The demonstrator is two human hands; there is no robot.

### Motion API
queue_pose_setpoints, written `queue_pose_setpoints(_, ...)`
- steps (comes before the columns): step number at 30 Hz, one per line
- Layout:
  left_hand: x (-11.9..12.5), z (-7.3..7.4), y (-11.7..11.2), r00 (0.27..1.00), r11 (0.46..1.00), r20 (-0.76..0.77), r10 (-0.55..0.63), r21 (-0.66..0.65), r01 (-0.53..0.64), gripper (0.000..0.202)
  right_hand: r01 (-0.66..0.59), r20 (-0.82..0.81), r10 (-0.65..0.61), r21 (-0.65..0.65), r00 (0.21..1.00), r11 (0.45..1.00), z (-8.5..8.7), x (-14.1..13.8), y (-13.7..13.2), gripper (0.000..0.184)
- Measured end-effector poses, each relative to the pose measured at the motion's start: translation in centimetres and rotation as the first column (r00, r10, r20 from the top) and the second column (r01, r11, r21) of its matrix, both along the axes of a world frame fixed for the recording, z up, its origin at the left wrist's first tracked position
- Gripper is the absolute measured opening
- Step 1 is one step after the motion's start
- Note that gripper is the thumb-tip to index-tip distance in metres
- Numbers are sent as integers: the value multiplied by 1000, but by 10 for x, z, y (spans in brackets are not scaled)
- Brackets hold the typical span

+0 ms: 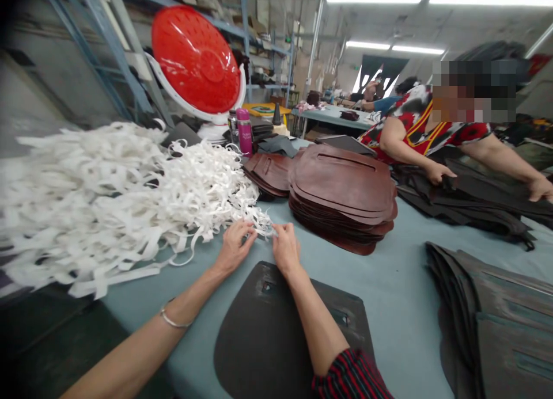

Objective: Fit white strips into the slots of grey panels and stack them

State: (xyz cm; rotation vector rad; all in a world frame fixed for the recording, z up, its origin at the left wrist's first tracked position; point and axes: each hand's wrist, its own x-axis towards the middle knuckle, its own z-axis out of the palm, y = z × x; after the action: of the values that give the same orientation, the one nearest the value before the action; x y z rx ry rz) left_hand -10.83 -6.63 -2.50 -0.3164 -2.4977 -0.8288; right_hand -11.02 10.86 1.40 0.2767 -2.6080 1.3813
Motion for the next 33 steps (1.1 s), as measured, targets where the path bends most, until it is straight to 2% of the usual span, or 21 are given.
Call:
queue_pose_setpoints(3,3,3,-2,1000,1000,20,-18,-25,18,19,-10,66,17,-94,998,995,-1,-3,3,5)
queue_pose_setpoints(8,1,6,2,998,998,26,-48,-36,49,43,-83,253,168,-314,953,946,7,32,29,23)
queue_pose_setpoints(10,-2,7,4,1000,1000,8,-23,-4,23,49,-115,264,241,-418,934,901,11,48,34,24)
queue_pose_setpoints(12,-7,7,1,999,998,-15,46,49,-45,49,-126,224,308,-583,925,803,13,60,35,23)
queue_pose_setpoints(15,-12,6,-9,993,989,-31,114,104,-110,39,-82,153,344,-811,926,580,15,66,35,23)
queue_pose_setpoints(19,-22,1,-27,989,980,-37,143,145,-136,38,-8,122,305,-920,945,393,19,61,48,25)
queue_pose_setpoints(22,-31,-2,-38,980,964,-29,197,187,-188,43,7,49,150,-962,987,272,25,58,77,26)
queue_pose_setpoints(24,-31,-1,-38,979,960,-9,202,198,-196,51,62,83,67,-961,994,268,29,60,100,26)
queue_pose_setpoints(27,-12,10,-23,982,967,26,187,171,-189,58,170,209,64,-909,976,382,30,68,122,26)
queue_pose_setpoints(30,22,28,8,967,965,-9,253,69,-252,49,157,216,79,-875,973,457,25,76,115,26)
queue_pose_setpoints(31,33,35,20,974,974,-36,223,51,-221,45,146,212,91,-872,973,467,24,78,107,26)
queue_pose_setpoints(33,49,44,42,999,999,-52,2,46,1,45,130,225,141,-863,964,488,25,80,89,25)
